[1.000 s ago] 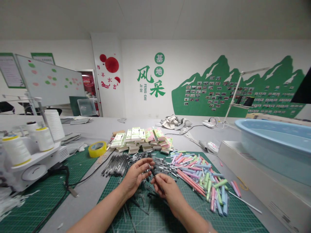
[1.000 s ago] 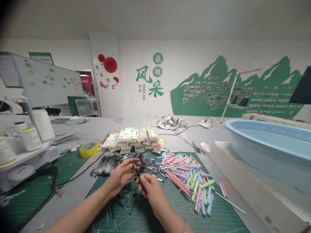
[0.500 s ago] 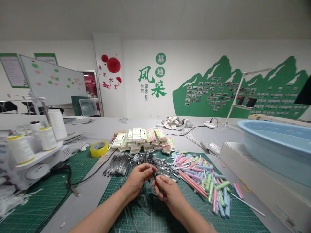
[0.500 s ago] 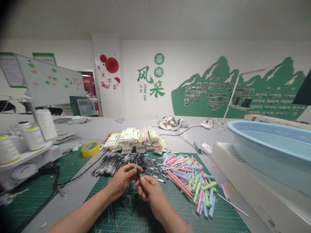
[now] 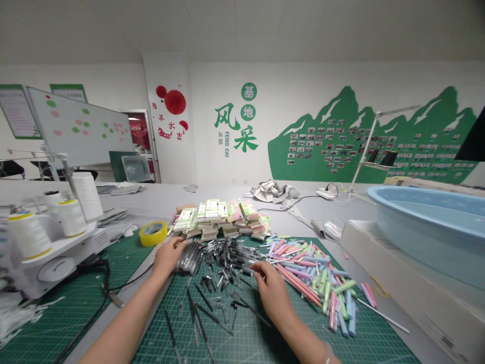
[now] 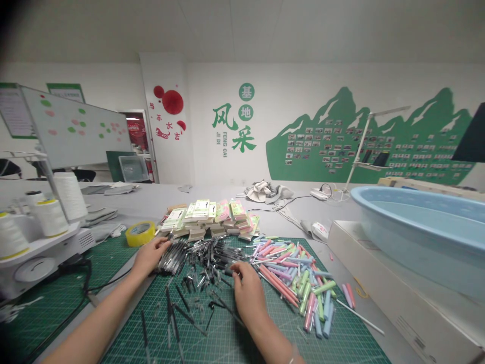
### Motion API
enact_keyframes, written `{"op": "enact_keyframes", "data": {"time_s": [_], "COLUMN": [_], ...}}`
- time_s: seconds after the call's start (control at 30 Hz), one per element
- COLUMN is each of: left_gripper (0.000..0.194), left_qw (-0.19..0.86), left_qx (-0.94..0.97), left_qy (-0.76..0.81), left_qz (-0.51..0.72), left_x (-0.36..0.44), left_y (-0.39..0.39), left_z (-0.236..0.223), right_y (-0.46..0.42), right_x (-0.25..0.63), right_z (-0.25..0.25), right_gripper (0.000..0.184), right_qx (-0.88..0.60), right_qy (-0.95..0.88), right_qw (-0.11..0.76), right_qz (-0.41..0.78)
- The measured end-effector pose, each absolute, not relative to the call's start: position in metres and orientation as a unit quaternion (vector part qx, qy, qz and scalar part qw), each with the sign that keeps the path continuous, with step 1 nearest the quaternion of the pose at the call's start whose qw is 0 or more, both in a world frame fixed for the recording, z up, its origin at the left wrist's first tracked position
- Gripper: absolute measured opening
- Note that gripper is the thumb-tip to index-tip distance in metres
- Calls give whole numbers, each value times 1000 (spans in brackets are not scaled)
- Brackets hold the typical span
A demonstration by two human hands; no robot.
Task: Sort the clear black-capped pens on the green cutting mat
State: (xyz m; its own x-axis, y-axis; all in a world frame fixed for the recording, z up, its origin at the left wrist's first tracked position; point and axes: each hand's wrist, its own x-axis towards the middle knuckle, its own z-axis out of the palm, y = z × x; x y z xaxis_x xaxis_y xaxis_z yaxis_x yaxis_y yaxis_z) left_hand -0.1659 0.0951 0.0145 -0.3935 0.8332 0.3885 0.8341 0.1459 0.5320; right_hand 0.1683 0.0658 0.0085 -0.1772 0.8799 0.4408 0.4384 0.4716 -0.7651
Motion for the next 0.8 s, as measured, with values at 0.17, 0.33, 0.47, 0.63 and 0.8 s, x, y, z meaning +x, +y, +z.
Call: {"op": "enact_keyframes", "data": {"time_s": [0.17,0.33,0.47,0.63,0.8], "left_gripper": [32,28,26,25,18], "left_qw": [32,39,43,63,-12], "left_qx": [-560,-571,-579,-590,-716], "left_qy": [-775,-777,-774,-761,-643], "left_qz": [-291,-262,-254,-263,-272], "left_x": [-188,-183,-182,-174,-150], "left_y": [99,103,103,95,81], "left_z": [-5,-10,-11,4,35], "right_y": [64,69,72,74,77], "right_x": [172,174,176,174,174], "right_z": [7,1,-1,-3,-8], "right_gripper": [25,31,29,24,20], "right_qx": [-481,-510,-514,-524,-532], "right_qy": [-789,-804,-811,-816,-817], "right_qw": [364,302,277,246,220], "right_qz": [116,50,26,-7,-39]}}
